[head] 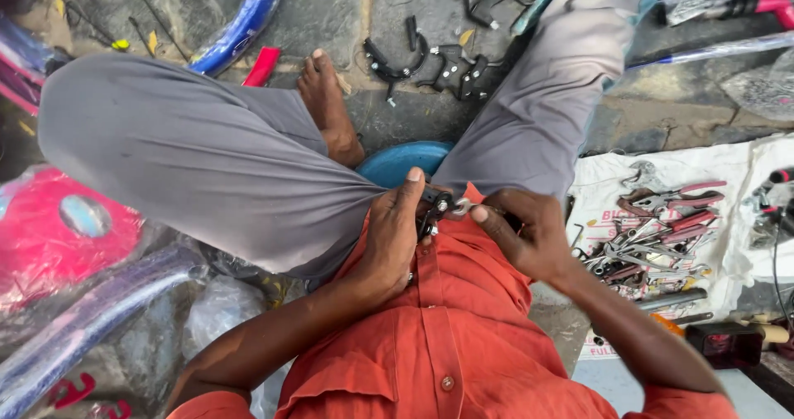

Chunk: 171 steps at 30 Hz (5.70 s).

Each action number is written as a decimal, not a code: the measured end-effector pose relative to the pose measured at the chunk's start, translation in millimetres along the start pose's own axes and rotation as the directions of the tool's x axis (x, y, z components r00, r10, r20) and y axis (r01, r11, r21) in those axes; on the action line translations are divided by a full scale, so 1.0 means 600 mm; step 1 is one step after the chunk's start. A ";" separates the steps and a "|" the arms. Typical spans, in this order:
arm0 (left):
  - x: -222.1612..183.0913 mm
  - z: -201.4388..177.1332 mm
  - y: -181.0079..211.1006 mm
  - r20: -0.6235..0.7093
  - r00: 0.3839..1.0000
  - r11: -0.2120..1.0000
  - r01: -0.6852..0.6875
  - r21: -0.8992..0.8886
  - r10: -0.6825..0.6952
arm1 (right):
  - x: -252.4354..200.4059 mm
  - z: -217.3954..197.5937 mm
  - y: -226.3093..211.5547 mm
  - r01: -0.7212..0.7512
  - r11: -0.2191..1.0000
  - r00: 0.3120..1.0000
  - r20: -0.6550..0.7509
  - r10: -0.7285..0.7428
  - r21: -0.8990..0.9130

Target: Assembling bicycle brake components using a wrench.

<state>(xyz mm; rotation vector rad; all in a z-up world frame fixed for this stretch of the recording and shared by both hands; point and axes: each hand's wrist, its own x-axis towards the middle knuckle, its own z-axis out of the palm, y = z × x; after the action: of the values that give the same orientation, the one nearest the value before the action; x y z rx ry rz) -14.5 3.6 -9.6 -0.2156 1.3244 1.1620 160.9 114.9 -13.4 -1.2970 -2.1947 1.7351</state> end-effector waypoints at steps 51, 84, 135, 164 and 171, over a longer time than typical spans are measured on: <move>0.027 -0.066 -0.001 0.280 0.957 0.873 -0.199 0.445 0.075 | 0.016 0.035 -0.067 0.228 0.969 0.960 -0.147 -0.240 -0.091; 0.000 -0.044 -0.022 0.193 0.950 0.966 -0.257 0.026 0.247 | 0.091 0.009 -0.036 0.246 0.966 0.684 0.693 -0.227 0.074; 0.006 -0.071 0.001 0.251 0.964 0.945 0.154 -0.288 -0.081 | 0.036 0.069 -0.083 0.279 0.872 0.960 0.094 -0.264 -0.401; 0.007 -0.024 0.054 0.210 0.933 0.947 0.313 -0.071 -0.293 | 0.028 0.069 -0.047 0.373 0.928 0.925 -0.077 -0.372 -0.002; 0.011 -0.038 0.022 0.278 0.941 0.967 0.231 -0.105 -0.194 | 0.015 0.049 -0.020 0.127 0.989 0.976 -0.186 -0.110 0.081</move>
<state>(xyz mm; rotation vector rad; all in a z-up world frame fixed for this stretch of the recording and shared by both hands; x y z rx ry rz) -39.9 -2.9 -16.1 -0.2853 0.9610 1.0564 133.0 97.5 -18.3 -1.2233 -2.0232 1.5871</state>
